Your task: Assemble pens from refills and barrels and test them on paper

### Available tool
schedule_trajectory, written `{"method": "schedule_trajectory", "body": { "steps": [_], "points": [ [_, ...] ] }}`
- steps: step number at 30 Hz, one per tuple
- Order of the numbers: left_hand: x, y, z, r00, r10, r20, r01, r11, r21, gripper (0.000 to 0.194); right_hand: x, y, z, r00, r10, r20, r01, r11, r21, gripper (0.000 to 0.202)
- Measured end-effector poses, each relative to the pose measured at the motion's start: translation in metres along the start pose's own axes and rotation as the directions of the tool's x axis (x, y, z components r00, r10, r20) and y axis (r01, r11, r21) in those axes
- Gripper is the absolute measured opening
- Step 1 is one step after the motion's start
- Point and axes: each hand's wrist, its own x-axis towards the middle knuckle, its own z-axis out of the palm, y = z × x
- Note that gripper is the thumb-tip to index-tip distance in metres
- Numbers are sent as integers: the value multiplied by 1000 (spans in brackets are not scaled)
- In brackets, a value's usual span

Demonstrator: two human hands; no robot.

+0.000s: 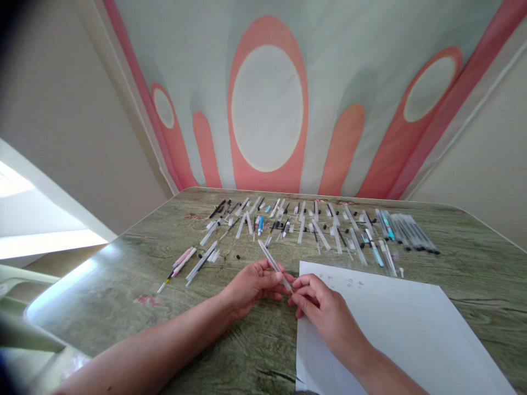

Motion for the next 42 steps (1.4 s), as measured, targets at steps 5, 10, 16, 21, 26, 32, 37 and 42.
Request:
{"method": "schedule_trajectory", "body": {
  "steps": [5, 10, 16, 21, 26, 32, 37, 42],
  "points": [
    [0, 0, 1, 1000, -23, 9, 23, 1000, 8, 31, -1, -2, 1, 1000, -26, -17, 25, 998, -50, 13],
    [0, -1, 2, 998, -56, 28, 57, 998, -15, 31, -2, -3, 0, 998, -58, -37, 52, 988, -146, 12],
    [-1, -4, 4, 996, -89, 27, 90, 995, -39, 30, -3, 0, 1, 988, -131, -88, 103, 957, -271, 15],
    [-1, -5, 6, 998, -68, -16, 66, 995, -78, 27, -3, -5, 2, 980, -167, -112, 123, 938, -324, 14],
    [0, -9, 6, 1000, -23, -1, 22, 997, -80, 30, -4, -7, 2, 977, -171, -131, 116, 930, -350, 15],
    [3, -10, 7, 1000, 25, 15, -26, 998, 52, 33, -6, -9, 2, 971, -180, -158, 118, 933, -339, 16],
    [-5, 24, -10, 995, 50, 85, -95, 725, 682, 27, -5, -11, -2, 968, -121, -220, 46, 947, -318, 20],
    [-12, 69, -51, 897, 441, -39, 28, 31, 999, 10, -4, -8, -4, 966, -109, -233, 27, 944, -329, 21]
  ]
}}
